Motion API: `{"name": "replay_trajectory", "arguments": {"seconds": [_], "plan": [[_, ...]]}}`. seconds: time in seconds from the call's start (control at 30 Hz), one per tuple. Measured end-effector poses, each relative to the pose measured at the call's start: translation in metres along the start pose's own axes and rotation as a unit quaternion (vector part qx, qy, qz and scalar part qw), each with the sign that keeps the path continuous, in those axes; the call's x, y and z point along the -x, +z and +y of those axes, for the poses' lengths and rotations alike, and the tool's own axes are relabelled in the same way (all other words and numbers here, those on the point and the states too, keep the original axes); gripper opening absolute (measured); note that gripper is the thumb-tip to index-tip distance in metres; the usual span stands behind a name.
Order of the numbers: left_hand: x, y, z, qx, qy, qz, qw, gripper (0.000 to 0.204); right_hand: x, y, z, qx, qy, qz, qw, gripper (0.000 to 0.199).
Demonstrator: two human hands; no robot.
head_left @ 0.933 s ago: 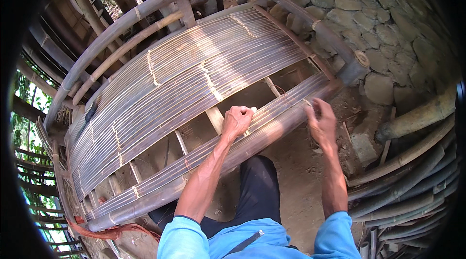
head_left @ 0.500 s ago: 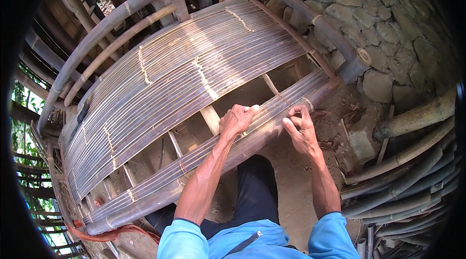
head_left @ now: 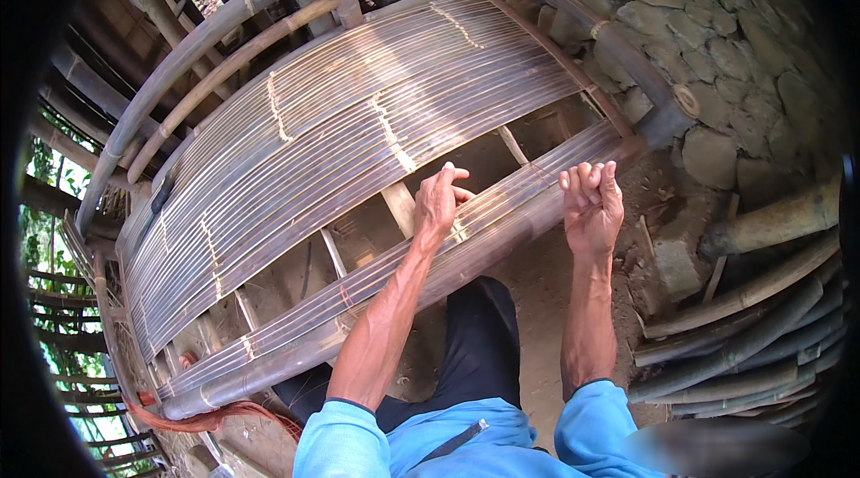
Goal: The person weaves a bamboo mat by hand, threading thin orange cord through and around bamboo slats arranged on a frame.
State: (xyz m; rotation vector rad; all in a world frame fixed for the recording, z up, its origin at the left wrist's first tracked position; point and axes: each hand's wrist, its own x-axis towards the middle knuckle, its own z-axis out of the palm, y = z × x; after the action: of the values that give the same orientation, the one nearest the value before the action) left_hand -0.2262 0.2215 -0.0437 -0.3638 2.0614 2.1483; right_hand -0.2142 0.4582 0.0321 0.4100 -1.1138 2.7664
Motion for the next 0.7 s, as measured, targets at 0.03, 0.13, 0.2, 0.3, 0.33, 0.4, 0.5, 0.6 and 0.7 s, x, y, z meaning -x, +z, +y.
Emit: {"name": "replay_trajectory", "arguments": {"seconds": [0.03,0.13,0.2,0.3,0.33,0.4,0.5,0.6,0.7], "plan": [[0.001,-0.002,0.000,0.002,0.004,0.002,1.000,0.062,0.000,0.002,0.001,-0.008,0.002,0.005,1.000,0.041],[0.004,-0.004,0.002,0.021,0.009,0.003,1.000,0.062,0.002,0.004,0.000,-0.007,-0.001,0.001,1.000,0.040],[0.007,-0.005,0.005,0.041,-0.012,0.000,0.999,0.057,0.005,0.000,-0.002,0.026,0.001,-0.009,1.000,0.041],[0.015,-0.002,0.012,-0.123,0.036,0.036,0.991,0.053,0.011,-0.004,-0.006,0.071,-0.001,0.009,0.997,0.042],[0.021,0.006,0.018,-0.122,0.035,0.030,0.992,0.053,0.014,-0.009,-0.008,0.075,-0.004,0.013,0.997,0.042],[0.035,0.021,0.027,-0.380,0.066,0.030,0.922,0.052,0.024,-0.017,-0.012,0.182,0.009,0.065,0.981,0.043],[0.032,0.018,0.030,-0.424,0.083,0.020,0.902,0.055,0.076,0.034,0.000,0.447,0.036,-0.020,0.894,0.048],[0.021,0.033,0.030,-0.449,0.099,0.026,0.888,0.055,0.078,0.020,0.000,0.305,0.047,0.012,0.951,0.042],[0.030,0.025,0.038,-0.442,0.049,0.015,0.895,0.053,0.070,0.016,-0.006,0.352,0.070,-0.012,0.933,0.041]]}}
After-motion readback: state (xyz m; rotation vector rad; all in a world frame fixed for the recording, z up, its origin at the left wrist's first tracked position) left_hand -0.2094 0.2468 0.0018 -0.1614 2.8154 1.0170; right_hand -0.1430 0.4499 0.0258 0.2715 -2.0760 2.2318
